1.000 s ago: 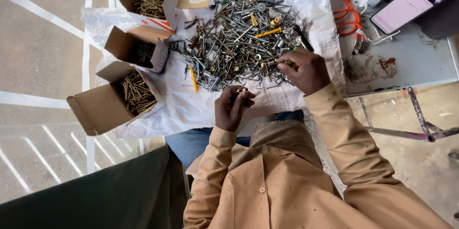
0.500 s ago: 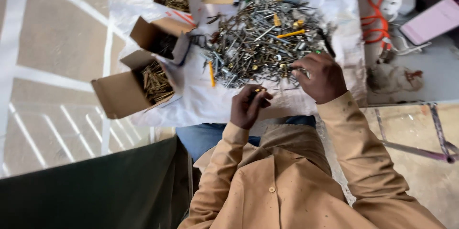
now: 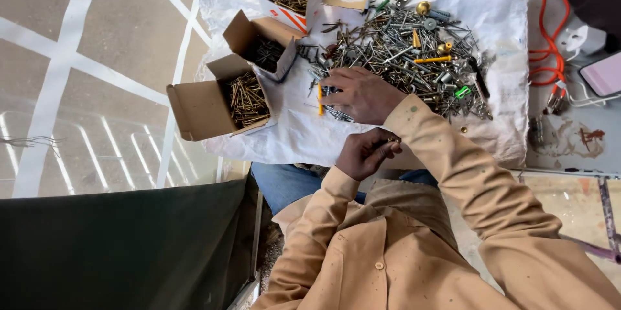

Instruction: The person sorts a large pile of mixed metal hardware, including screws, nails, and bolts, on a white cloth. They pick up individual items by hand, inspect them, and place selected pieces into small cardboard boxes arranged on the table.

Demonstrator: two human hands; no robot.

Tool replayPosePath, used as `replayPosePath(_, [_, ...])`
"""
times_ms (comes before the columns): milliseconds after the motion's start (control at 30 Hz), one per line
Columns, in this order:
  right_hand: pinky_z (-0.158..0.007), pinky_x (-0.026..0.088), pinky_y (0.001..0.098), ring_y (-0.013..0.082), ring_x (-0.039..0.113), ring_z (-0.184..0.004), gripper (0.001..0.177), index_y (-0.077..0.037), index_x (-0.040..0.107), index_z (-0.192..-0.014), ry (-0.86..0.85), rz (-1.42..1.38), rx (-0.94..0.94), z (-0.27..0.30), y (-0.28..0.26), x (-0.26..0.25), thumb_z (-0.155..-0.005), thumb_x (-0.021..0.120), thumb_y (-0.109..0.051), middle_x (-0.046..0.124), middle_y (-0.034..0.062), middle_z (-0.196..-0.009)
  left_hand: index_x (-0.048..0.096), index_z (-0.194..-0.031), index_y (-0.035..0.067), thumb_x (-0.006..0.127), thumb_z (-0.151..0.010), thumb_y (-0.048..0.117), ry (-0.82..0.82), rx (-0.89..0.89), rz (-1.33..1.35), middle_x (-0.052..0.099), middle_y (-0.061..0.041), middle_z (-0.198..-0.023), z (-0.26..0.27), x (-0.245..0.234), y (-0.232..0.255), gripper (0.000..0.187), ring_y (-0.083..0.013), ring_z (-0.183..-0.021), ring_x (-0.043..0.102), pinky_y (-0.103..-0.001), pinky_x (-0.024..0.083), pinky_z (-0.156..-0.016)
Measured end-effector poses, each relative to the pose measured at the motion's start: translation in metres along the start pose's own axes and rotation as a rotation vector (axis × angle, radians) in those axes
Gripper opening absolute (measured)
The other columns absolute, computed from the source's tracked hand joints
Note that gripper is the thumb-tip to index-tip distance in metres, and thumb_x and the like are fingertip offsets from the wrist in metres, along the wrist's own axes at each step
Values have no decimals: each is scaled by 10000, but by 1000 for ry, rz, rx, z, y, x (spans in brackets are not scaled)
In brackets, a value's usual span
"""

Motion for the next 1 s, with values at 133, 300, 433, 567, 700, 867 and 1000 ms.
replayPosePath(133, [-1121,445,490,327,580,-1321,172,-230,738,-1162,26,23,57,20,27,-15,-1016,648,-230,659,67,-1294,719,-1007,-2,713,-972,88,23,1,0,721,-155,-689,0,-5,-1,97,-245,-655,741,-337,572,-676])
replayPosePath(300, [-1108,463,507,329,583,-1320,272,-182,716,-1202,92,193,253,61,79,-17,-976,730,-333,630,71,-1298,716,-1029,22,704,-981,102,-12,-12,9,740,-135,-723,0,-4,-4,95,-239,-674,754,-322,574,-663])
replayPosePath(433, [-1124,443,487,318,559,-1345,251,-178,720,-1145,106,291,284,65,79,-21,-934,754,-311,617,64,-1316,712,-1031,26,695,-991,115,-13,-12,6,745,-132,-732,1,-4,-6,99,-235,-673,754,-320,573,-657])
replayPosePath(567, [-1124,434,515,351,562,-1338,220,-204,766,-1143,74,31,249,47,30,-35,-936,738,-271,651,100,-1289,705,-1028,20,688,-995,119,-19,-6,-26,738,-148,-724,-1,-5,-3,105,-263,-670,754,-336,577,-644])
replayPosePath(700, [-1133,438,516,349,555,-1364,166,-202,774,-1053,128,23,230,54,36,-17,-900,787,-267,673,82,-1272,703,-1036,13,708,-985,127,-17,4,-31,735,-155,-715,0,-5,-6,124,-264,-659,751,-336,580,-631])
replayPosePath(867, [-1112,454,459,265,567,-1321,147,-226,752,-963,169,176,291,60,69,-3,-837,812,-274,670,6,-1191,708,-1034,29,692,-990,114,-21,-2,-21,737,-151,-724,1,-4,-5,97,-253,-668,752,-337,580,-636])
replayPosePath(1000, [-1035,492,468,282,620,-1205,147,-179,755,-1055,184,94,285,25,64,-19,-909,759,-195,680,51,-1099,708,-1025,28,692,-998,125,-18,6,13,737,-153,-730,-1,-5,0,102,-245,-670,752,-327,583,-642])
Point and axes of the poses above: each hand's wrist, its own z-axis away from the middle knuckle, its own x-axis out of the palm, y = z × x, the point moved 8 cm from there along -z, towards the middle knuckle
